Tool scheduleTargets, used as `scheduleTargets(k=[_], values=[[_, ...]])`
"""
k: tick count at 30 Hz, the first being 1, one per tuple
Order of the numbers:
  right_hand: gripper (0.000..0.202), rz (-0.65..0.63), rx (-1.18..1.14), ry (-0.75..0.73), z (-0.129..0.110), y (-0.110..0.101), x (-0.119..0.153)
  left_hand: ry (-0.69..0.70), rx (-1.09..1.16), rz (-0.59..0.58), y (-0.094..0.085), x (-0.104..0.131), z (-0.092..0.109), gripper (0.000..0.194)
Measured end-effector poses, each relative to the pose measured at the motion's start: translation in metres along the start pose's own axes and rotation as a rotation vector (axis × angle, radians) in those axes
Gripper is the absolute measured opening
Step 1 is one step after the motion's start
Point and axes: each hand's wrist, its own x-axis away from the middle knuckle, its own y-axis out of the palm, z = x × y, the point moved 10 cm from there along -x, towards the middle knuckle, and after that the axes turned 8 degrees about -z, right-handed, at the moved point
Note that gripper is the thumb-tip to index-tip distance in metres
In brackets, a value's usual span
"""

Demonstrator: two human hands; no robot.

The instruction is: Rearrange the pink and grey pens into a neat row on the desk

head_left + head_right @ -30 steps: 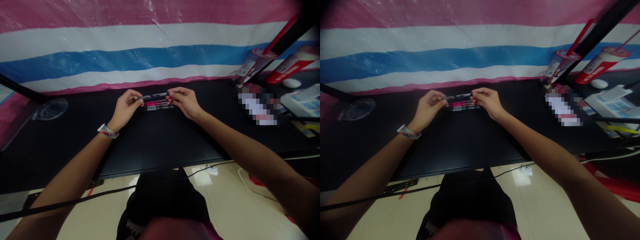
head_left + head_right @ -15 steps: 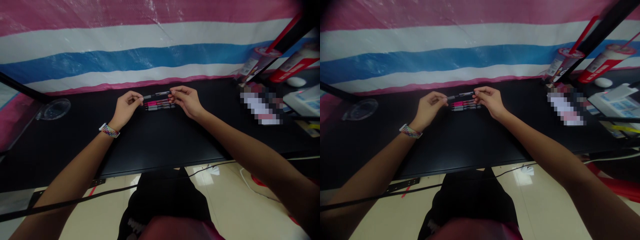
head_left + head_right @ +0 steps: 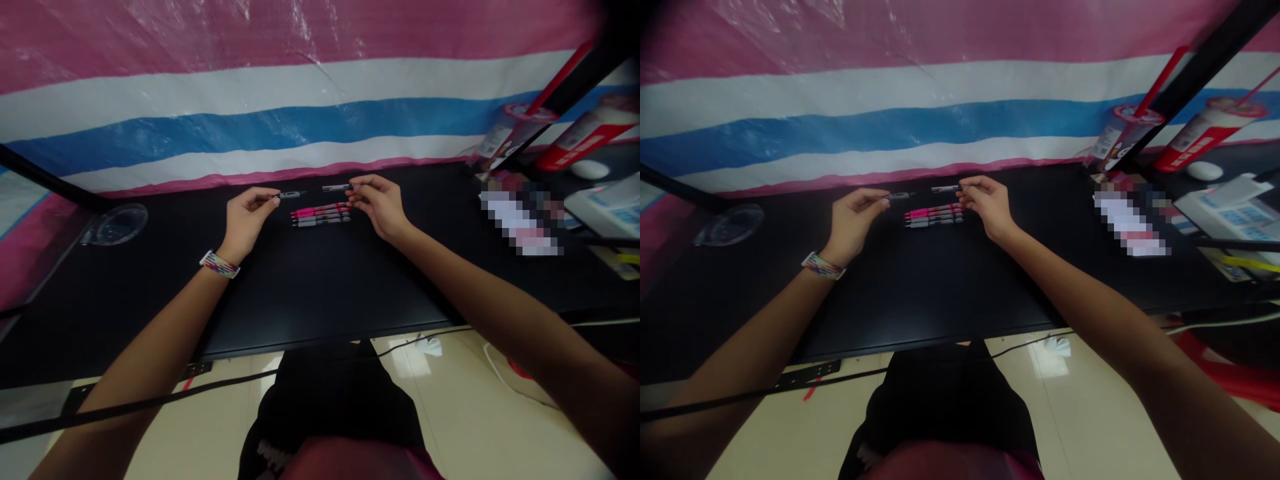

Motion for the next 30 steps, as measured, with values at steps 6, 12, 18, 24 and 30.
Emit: scheduleTargets(k=[6,12,18,24,30], values=[[0.011,0.039,0.029,-0.051,-0.001,-0.009,-0.005,0.005,-0.038,0.033,-0.004,0.001,0.003,0.016],[0.01,0.039,0.035,-0.063,-0.001,-0.011,-0.005,-0.017,-0.008,0.026,-0.001,0.003,0.004,0.015],[0.026,-0.2,0.021,-0.03,0.001,0.023,0.004,-0.012,-0.08,-0.132,0.017,0.003,0.008,0.022],[0.031,-0.213,0.017,0.009,-0.001,0.026,0.007,0.056,-0.199,-0.223,0.028,0.005,0.02,0.037],[0.029,-0.219,-0.019,0.039,0.002,0.028,0.008,0.05,-0.044,-0.259,0.037,0.009,0.021,0.031]])
